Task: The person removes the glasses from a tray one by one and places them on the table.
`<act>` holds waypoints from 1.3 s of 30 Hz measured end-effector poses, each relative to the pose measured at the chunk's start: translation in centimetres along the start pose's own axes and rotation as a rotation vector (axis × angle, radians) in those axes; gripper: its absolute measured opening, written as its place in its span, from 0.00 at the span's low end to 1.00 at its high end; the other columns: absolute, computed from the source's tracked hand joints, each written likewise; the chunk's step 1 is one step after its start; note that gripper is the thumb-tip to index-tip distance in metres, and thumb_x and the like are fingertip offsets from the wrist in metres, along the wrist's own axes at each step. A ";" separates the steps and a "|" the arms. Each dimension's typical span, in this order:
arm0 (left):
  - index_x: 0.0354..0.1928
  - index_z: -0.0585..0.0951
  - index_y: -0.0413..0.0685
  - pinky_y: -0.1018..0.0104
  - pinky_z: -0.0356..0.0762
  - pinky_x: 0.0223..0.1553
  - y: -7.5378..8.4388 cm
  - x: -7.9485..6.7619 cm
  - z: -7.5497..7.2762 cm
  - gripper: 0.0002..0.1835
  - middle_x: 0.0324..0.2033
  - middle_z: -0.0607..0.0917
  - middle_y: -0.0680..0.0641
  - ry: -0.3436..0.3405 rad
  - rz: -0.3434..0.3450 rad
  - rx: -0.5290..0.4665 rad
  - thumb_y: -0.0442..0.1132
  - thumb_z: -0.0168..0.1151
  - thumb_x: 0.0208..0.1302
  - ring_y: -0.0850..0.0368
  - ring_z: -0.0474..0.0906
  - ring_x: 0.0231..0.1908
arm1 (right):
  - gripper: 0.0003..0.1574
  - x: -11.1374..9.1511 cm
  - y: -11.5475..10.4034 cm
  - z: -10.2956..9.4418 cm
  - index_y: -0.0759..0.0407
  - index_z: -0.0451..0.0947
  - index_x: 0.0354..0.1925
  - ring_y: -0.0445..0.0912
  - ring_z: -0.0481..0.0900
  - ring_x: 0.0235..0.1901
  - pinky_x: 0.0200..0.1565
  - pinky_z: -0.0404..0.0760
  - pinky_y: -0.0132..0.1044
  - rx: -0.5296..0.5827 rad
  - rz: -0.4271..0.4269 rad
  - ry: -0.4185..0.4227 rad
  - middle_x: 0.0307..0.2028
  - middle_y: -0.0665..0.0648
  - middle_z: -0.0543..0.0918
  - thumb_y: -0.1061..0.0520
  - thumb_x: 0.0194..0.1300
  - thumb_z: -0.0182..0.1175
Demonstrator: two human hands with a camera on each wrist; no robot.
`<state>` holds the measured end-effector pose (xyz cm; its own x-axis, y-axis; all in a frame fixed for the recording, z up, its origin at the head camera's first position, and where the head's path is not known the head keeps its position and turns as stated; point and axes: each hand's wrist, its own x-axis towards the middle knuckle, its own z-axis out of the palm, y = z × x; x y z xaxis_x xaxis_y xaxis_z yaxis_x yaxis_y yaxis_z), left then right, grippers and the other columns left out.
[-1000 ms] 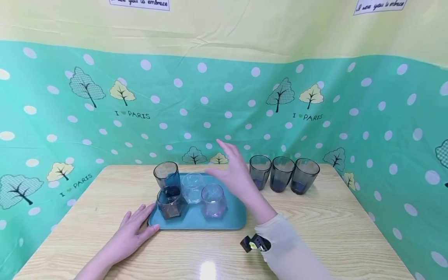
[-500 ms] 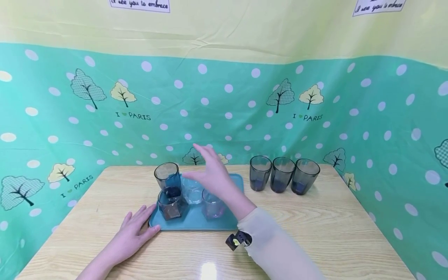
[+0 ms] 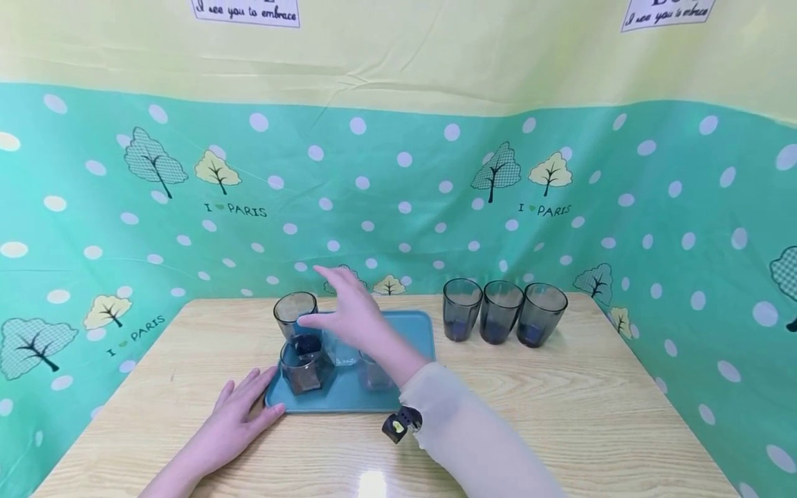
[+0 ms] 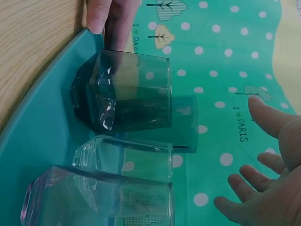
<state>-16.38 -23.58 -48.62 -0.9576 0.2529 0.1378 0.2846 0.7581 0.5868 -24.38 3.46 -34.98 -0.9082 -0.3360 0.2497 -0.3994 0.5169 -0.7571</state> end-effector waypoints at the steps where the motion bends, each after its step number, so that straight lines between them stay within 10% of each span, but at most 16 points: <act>1: 0.83 0.67 0.35 0.21 0.36 0.78 0.0 0.0 0.0 0.44 0.77 0.73 0.31 0.002 0.001 0.001 0.57 0.69 0.79 0.25 0.55 0.82 | 0.60 0.1 0.0 0.2 0.42 0.63 0.87 0.55 0.69 0.78 0.74 0.74 0.60 -0.002 0.001 -0.004 0.81 0.55 0.67 0.45 0.66 0.83; 39: 0.83 0.67 0.37 0.21 0.36 0.78 -0.3 0.0 0.1 0.44 0.77 0.74 0.32 0.009 0.006 -0.008 0.56 0.69 0.79 0.25 0.55 0.82 | 0.58 4.2 1.2 3.9 0.45 0.66 0.85 0.54 0.70 0.78 0.75 0.74 0.54 -0.163 0.028 -0.130 0.80 0.55 0.71 0.39 0.66 0.81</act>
<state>-16.42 -23.78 -48.87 -0.9562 0.2521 0.1487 0.2902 0.7515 0.5925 -28.21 -0.42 -37.14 -0.8996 -0.4129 0.1424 -0.3990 0.6442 -0.6526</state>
